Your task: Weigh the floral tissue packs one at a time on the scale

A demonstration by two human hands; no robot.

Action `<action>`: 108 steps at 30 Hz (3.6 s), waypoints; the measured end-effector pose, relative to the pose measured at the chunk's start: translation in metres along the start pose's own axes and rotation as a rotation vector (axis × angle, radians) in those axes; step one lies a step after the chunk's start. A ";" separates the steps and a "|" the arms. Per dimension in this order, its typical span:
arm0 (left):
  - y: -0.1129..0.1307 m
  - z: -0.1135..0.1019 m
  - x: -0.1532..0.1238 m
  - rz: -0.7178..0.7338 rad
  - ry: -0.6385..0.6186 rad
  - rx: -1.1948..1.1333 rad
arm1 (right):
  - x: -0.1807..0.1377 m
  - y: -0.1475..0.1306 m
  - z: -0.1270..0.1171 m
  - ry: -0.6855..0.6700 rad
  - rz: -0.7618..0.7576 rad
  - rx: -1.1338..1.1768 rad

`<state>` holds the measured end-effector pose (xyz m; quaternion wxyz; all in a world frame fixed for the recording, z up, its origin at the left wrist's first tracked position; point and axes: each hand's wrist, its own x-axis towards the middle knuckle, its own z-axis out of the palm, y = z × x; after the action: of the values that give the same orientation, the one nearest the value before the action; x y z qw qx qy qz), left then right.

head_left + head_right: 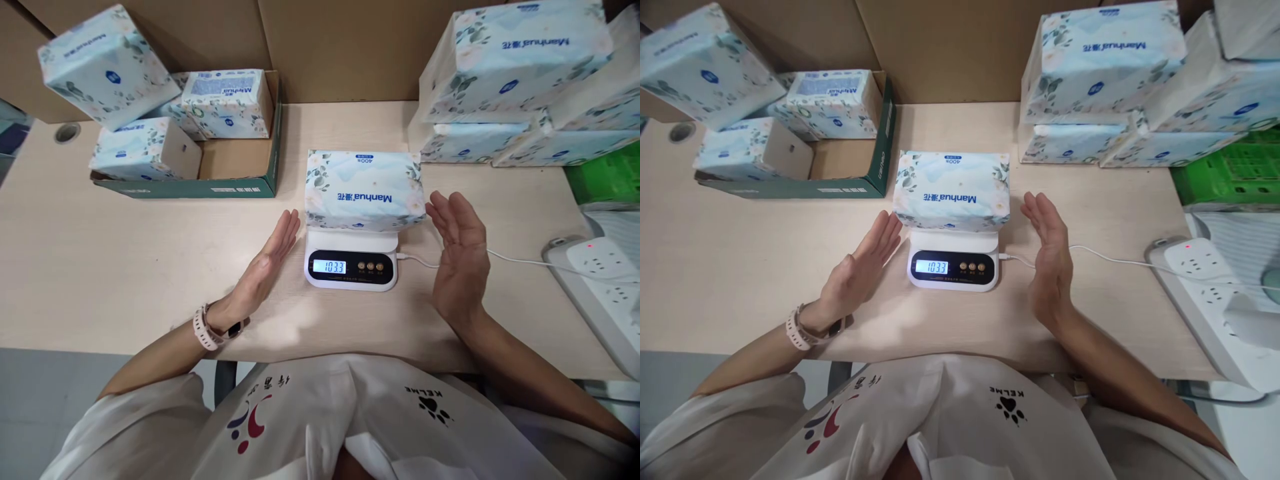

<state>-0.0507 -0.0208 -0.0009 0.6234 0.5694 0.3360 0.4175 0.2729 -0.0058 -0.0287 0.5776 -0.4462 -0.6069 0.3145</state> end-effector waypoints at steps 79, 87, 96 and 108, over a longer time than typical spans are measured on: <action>-0.007 -0.006 0.009 0.028 0.068 0.052 | 0.003 0.005 0.001 -0.136 0.101 -0.117; 0.001 -0.002 0.015 -0.041 0.075 0.054 | 0.008 -0.008 0.006 -0.197 0.212 -0.138; 0.010 -0.005 0.023 -0.061 0.119 0.084 | 0.013 -0.013 0.004 -0.175 0.200 -0.146; 0.036 0.015 0.083 0.079 -0.013 0.106 | 0.041 -0.008 0.030 -0.161 0.317 -0.019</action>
<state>-0.0067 0.0479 0.0414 0.5777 0.6169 0.3309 0.4197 0.2443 0.0323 -0.0081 0.4661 -0.5152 -0.5759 0.4309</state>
